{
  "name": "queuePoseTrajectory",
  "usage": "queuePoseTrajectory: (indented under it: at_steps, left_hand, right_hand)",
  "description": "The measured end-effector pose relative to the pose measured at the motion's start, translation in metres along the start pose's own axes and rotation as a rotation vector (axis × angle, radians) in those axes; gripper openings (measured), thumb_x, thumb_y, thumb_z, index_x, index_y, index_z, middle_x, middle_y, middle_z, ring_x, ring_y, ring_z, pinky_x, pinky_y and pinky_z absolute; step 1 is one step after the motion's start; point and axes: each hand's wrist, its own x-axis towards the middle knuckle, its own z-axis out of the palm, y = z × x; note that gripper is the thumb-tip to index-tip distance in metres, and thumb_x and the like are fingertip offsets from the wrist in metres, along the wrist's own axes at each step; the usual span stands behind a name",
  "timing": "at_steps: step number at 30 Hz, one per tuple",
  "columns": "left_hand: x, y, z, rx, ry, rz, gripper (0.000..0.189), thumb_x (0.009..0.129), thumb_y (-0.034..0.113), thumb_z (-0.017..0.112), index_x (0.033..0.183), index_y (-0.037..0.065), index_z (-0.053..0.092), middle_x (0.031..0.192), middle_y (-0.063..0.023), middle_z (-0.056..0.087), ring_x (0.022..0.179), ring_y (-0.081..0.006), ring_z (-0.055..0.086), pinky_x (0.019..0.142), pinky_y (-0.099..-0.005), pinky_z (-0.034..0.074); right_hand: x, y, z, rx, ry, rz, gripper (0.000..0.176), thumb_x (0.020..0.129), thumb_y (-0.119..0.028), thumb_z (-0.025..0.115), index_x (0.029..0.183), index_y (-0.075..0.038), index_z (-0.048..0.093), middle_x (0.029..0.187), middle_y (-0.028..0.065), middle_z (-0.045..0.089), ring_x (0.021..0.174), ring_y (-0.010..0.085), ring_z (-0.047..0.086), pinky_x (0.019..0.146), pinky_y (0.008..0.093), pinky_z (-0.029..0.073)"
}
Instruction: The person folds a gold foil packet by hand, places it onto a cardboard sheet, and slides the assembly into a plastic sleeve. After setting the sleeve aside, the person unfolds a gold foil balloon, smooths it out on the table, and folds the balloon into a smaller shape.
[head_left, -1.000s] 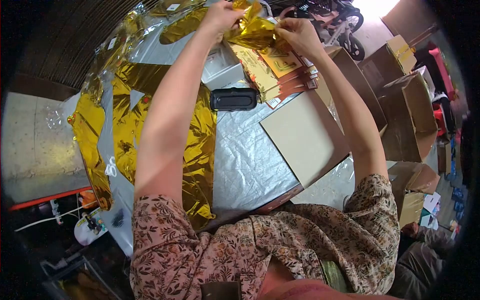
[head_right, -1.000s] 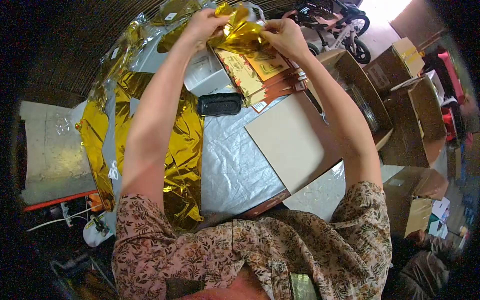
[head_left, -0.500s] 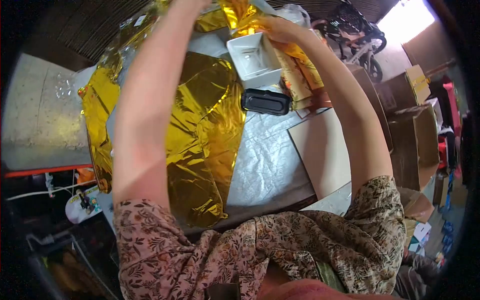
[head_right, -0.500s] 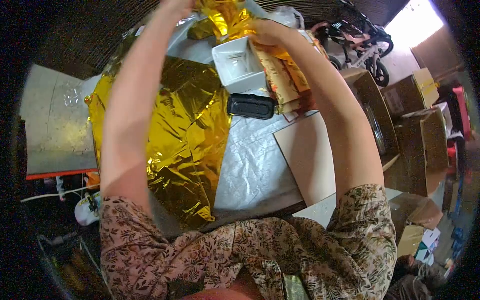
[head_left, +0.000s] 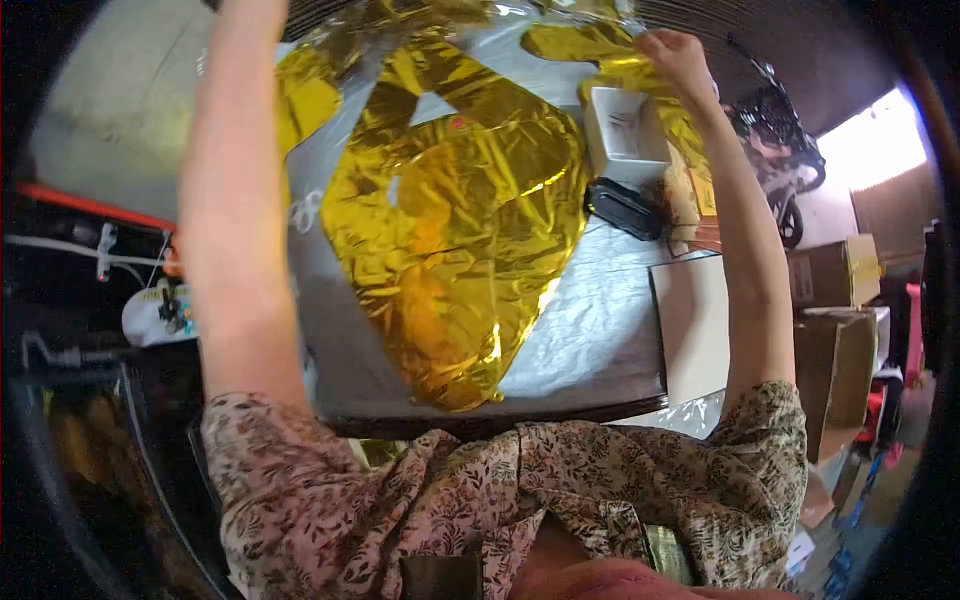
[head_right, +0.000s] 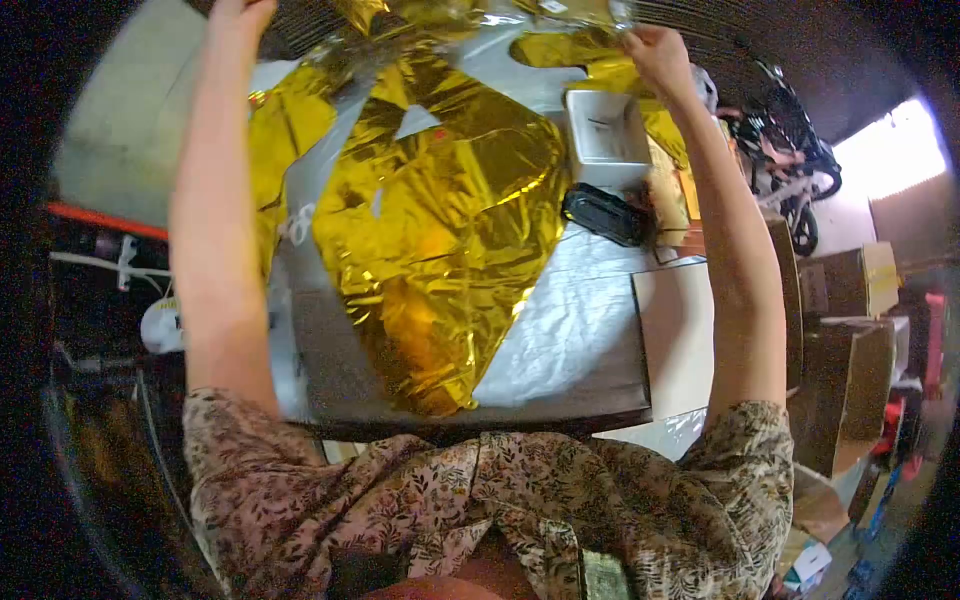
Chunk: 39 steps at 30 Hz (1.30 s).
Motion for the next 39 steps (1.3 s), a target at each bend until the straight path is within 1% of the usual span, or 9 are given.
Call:
queuePoseTrajectory:
  at_steps: [1,6,7,9,12,16,23,28,39]
  left_hand:
    - [0.007,-0.006,0.010,-0.765,-0.013,-0.333,0.017,0.094,0.017,0.067,0.109,0.008,0.068,0.107,-0.0107,0.071,0.093,-0.0257,0.067,0.087,-0.0388,0.056]
    - [-0.174,0.016,0.084,-1.000,0.255,-0.328,0.023,0.099,0.023,0.067,0.115,0.006,0.068,0.109,-0.0096,0.071,0.100,-0.0239,0.066,0.089,-0.0407,0.055]
    - [-0.206,-0.002,0.075,-1.368,-0.103,-0.283,0.024,0.099,0.022,0.068,0.113,0.003,0.069,0.106,-0.0098,0.073,0.096,-0.0255,0.068,0.086,-0.0399,0.057]
    - [-0.292,0.092,0.100,-0.582,0.469,-0.730,0.032,0.094,0.016,0.076,0.117,-0.001,0.063,0.102,-0.0082,0.071,0.091,-0.0170,0.069,0.078,-0.0292,0.057]
    - [-0.374,0.090,0.082,-0.612,0.197,-0.273,0.036,0.092,0.006,0.076,0.123,-0.002,0.061,0.117,-0.0091,0.069,0.106,-0.0221,0.067,0.093,-0.0342,0.055]
    - [-0.435,0.084,0.006,-0.371,-0.345,-0.402,0.036,0.098,0.008,0.066,0.130,-0.004,0.057,0.127,-0.0147,0.067,0.111,-0.0208,0.067,0.098,-0.0340,0.055]
    - [-0.417,0.057,-0.004,-0.903,-0.350,-1.199,0.098,0.100,0.070,0.043,0.140,-0.019,0.040,0.138,-0.0336,0.056,0.134,-0.0487,0.052,0.116,-0.0553,0.041]
    - [-0.418,-0.009,0.015,-0.687,-0.212,-0.955,0.027,0.095,0.017,0.071,0.118,0.003,0.065,0.113,-0.0096,0.072,0.099,-0.0230,0.070,0.085,-0.0420,0.058]
    - [-0.399,-0.012,-0.012,0.019,-0.336,-0.768,0.034,0.095,0.029,0.077,0.115,0.003,0.069,0.113,-0.0081,0.073,0.100,-0.0188,0.070,0.087,-0.0303,0.057]
  right_hand:
    - [-0.015,-0.043,0.005,0.461,-0.004,0.027,0.025,0.096,-0.023,0.062,0.100,-0.003,0.077,0.097,0.0081,0.078,0.086,0.0221,0.074,0.079,0.0361,0.058]
    - [-0.099,-0.214,0.102,1.338,-0.737,0.346,0.078,0.102,-0.066,0.044,0.128,0.005,0.061,0.122,0.0206,0.071,0.108,0.0279,0.071,0.099,0.0393,0.056]
    - [-0.105,-0.226,0.126,1.583,-0.933,0.317,0.077,0.102,-0.066,0.043,0.128,0.004,0.061,0.122,0.0212,0.071,0.110,0.0294,0.070,0.099,0.0423,0.056]
    - [-0.110,-0.232,0.159,1.952,-0.980,0.301,0.068,0.106,-0.061,0.042,0.126,0.001,0.061,0.121,0.0207,0.071,0.116,0.0330,0.067,0.100,0.0512,0.054]
    - [-0.142,-0.287,0.133,1.565,-0.191,0.586,0.036,0.102,-0.030,0.064,0.121,0.000,0.063,0.123,0.0155,0.068,0.100,0.0313,0.068,0.091,0.0428,0.058]
    - [-0.152,-0.256,0.089,1.170,-0.384,0.510,0.027,0.096,-0.023,0.070,0.117,-0.007,0.071,0.105,0.0013,0.073,0.091,0.0170,0.067,0.080,0.0360,0.056]
    - [-0.262,-0.241,0.045,1.087,-0.435,0.556,0.019,0.099,-0.023,0.065,0.108,-0.007,0.071,0.097,0.0034,0.074,0.077,0.0132,0.070,0.067,0.0276,0.056]
    - [-0.350,-0.242,0.040,0.866,-0.535,0.757,0.021,0.094,-0.019,0.073,0.109,-0.004,0.069,0.088,-0.0007,0.071,0.073,0.0095,0.068,0.064,0.0256,0.055]
    - [-0.397,-0.227,0.073,0.958,-0.488,0.834,0.011,0.093,-0.012,0.076,0.089,-0.004,0.070,0.074,0.0019,0.069,0.053,0.0070,0.061,0.047,0.0205,0.049]
